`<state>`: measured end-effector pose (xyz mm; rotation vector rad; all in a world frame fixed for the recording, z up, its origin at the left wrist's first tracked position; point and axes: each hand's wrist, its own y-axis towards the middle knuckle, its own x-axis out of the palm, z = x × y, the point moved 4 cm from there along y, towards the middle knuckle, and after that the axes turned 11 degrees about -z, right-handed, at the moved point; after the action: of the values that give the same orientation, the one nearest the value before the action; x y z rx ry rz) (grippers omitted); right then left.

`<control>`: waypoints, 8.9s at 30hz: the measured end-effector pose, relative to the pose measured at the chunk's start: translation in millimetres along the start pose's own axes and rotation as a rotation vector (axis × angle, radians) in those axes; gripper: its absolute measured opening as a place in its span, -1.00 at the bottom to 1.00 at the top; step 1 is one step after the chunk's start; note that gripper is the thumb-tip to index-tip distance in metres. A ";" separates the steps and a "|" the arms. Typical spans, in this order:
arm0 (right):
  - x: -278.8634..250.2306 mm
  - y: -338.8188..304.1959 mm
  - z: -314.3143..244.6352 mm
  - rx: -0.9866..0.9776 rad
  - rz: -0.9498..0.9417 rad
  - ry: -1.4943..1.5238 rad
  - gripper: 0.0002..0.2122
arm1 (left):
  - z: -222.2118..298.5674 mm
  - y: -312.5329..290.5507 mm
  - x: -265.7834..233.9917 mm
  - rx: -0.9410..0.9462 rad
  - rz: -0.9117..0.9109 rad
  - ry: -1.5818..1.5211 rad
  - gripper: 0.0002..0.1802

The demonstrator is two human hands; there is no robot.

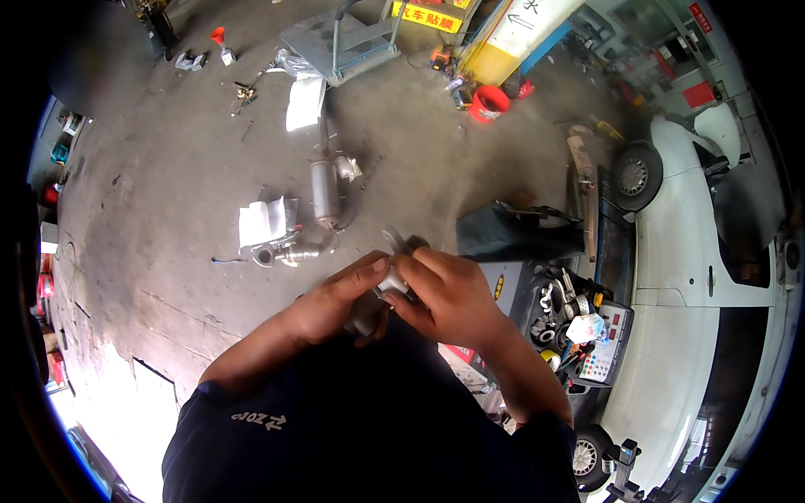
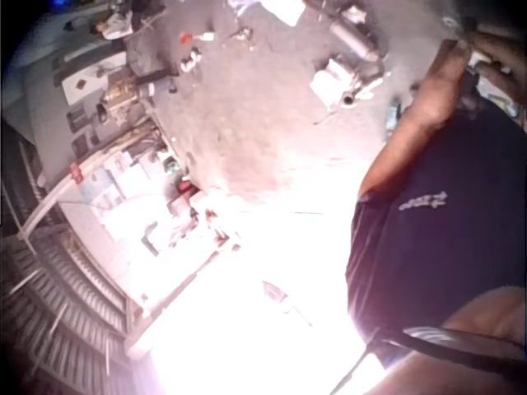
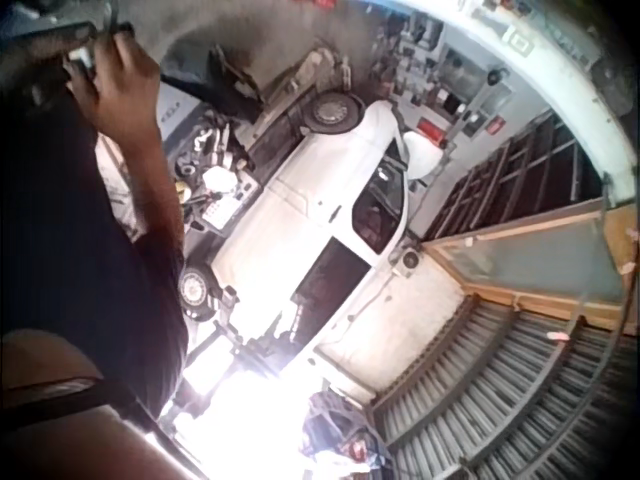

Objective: The person walks through a garage, picks up a cardboard box, and opens it to retrieve a metal car part wrapped in plastic. They unwrap the part and use a hammer to tap it, seemingly to loosen or adjust it.

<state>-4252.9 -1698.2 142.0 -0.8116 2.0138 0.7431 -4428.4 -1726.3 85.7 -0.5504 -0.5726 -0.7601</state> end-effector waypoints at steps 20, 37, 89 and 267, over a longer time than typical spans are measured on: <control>21.9 -15.2 78.0 0.328 -0.093 1.185 -0.35 | 32.5 38.2 -57.5 -0.279 -0.146 0.089 -0.13; 18.2 -22.3 54.9 0.639 0.551 1.317 -0.53 | 45.0 52.6 -76.4 0.377 0.095 -0.011 -0.30; 39.3 -50.2 88.7 0.673 0.379 1.172 -0.44 | -8.2 40.3 -16.5 0.243 -0.034 -0.096 -0.16; 434.2 -257.8 -569.9 -1.103 -2.384 0.119 -0.22 | -542.6 -300.9 351.2 1.788 2.434 -0.790 -0.21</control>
<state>-4520.9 -2396.4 -1.3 -2.6959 -0.5093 0.0706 -4299.8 -2422.6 2.1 0.4673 -0.5676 2.2652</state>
